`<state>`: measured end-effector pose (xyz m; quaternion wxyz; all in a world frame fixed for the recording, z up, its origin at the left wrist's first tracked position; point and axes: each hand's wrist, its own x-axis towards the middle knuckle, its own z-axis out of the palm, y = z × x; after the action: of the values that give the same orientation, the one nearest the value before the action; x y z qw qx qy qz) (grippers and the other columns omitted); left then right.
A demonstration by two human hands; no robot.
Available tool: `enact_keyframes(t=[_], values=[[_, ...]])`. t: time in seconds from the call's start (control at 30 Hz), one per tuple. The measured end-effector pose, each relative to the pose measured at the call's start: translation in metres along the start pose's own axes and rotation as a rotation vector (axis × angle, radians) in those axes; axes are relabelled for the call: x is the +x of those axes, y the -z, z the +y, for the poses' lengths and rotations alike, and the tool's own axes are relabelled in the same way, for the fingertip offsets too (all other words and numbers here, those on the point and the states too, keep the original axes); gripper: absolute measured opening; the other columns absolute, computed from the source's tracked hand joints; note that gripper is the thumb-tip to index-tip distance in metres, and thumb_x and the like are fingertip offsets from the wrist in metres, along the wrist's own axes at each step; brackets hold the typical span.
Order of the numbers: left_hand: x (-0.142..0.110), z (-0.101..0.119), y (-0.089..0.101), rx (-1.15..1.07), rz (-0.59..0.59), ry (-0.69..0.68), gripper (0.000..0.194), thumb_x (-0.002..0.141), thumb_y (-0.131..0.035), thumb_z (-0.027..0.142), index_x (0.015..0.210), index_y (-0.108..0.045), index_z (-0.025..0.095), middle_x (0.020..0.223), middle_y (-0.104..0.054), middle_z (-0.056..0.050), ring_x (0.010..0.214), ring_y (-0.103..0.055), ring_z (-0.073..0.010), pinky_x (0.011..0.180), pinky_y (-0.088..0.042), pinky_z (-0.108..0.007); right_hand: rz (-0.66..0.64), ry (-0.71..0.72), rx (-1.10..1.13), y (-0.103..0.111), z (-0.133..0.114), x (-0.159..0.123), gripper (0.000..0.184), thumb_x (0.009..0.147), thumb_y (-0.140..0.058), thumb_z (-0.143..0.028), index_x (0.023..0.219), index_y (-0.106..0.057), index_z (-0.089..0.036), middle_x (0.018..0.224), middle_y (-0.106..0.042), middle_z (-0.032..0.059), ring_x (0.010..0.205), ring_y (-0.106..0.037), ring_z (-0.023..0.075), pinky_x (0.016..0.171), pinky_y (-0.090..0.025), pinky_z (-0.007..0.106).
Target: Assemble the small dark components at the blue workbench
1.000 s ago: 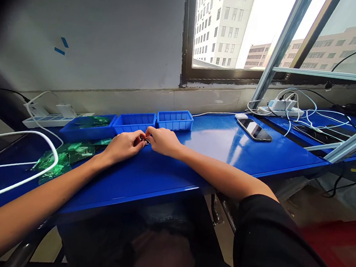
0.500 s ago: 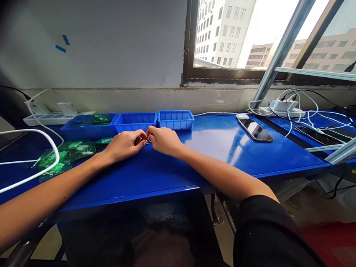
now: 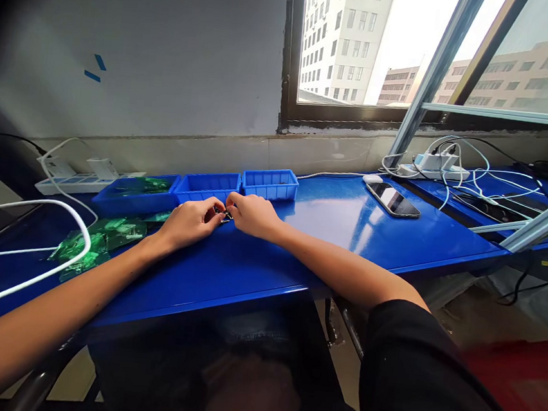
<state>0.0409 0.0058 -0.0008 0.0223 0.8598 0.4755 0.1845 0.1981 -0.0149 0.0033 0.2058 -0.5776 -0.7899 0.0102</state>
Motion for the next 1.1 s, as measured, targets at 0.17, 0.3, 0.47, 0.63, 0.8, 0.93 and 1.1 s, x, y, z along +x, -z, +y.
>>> enact_keyframes(t=[0.17,0.3,0.47,0.63,0.8,0.93,1.1], values=[[0.001,-0.002,0.004,-0.025,-0.011,-0.029,0.027,0.082,-0.04,0.034,0.094,-0.059,0.02,0.074,-0.068,-0.002,0.064,-0.06,-0.0171,0.055,-0.036,-0.025,0.026,0.014,0.004,-0.001,0.001,0.0,0.025,0.087,-0.039,-0.023,0.101,-0.06,-0.021,0.082,-0.067,0.0024,0.076,-0.058,0.0158,0.058,-0.028,0.023],[0.003,-0.006,0.008,-0.038,-0.016,-0.065,0.027,0.08,-0.04,0.033,0.092,-0.06,0.019,0.076,-0.068,-0.003,0.064,-0.059,-0.0166,0.055,-0.037,-0.025,0.028,0.02,-0.001,-0.002,0.002,0.0,0.025,0.087,-0.039,-0.024,0.1,-0.06,-0.022,0.082,-0.067,0.0023,0.076,-0.059,0.016,0.058,-0.028,0.023],[0.004,-0.008,0.012,-0.092,-0.064,-0.124,0.028,0.078,-0.04,0.032,0.086,-0.062,0.018,0.077,-0.068,-0.004,0.065,-0.058,-0.0158,0.057,-0.038,-0.025,0.023,0.029,0.009,-0.003,0.002,-0.001,0.025,0.086,-0.039,-0.023,0.099,-0.061,-0.022,0.082,-0.067,0.0023,0.075,-0.059,0.0163,0.058,-0.028,0.023],[0.003,-0.011,0.021,-0.154,-0.064,-0.058,0.028,0.074,-0.042,0.035,0.081,-0.063,0.017,0.073,-0.067,-0.004,0.064,-0.058,-0.0161,0.058,-0.039,-0.025,0.016,0.05,0.026,-0.006,0.0,-0.002,0.023,0.086,-0.041,-0.024,0.099,-0.06,-0.021,0.083,-0.068,0.0018,0.076,-0.06,0.016,0.057,-0.029,0.023],[0.0,-0.016,0.022,-0.09,-0.148,-0.071,0.027,0.073,-0.044,0.036,0.08,-0.064,0.02,0.077,-0.069,-0.003,0.07,-0.061,-0.0179,0.064,-0.043,-0.026,-0.021,0.094,0.021,-0.012,-0.001,-0.004,0.023,0.087,-0.04,-0.024,0.099,-0.059,-0.022,0.087,-0.069,0.0017,0.077,-0.061,0.0162,0.059,-0.031,0.023],[-0.001,-0.015,0.014,-0.006,-0.212,-0.122,0.027,0.077,-0.039,0.034,0.083,-0.062,0.021,0.081,-0.07,-0.004,0.074,-0.062,-0.0195,0.063,-0.042,-0.026,-0.028,0.113,0.007,-0.014,-0.001,-0.003,0.022,0.087,-0.04,-0.024,0.097,-0.06,-0.022,0.085,-0.069,0.0024,0.078,-0.062,0.0169,0.058,-0.031,0.023],[-0.001,-0.014,0.009,0.008,-0.238,-0.165,0.024,0.078,-0.037,0.032,0.083,-0.058,0.021,0.078,-0.068,-0.004,0.069,-0.061,-0.0186,0.059,-0.04,-0.026,-0.039,0.095,-0.007,-0.014,-0.002,-0.003,0.022,0.087,-0.041,-0.024,0.096,-0.06,-0.022,0.087,-0.07,0.0027,0.078,-0.063,0.0169,0.059,-0.032,0.023]])
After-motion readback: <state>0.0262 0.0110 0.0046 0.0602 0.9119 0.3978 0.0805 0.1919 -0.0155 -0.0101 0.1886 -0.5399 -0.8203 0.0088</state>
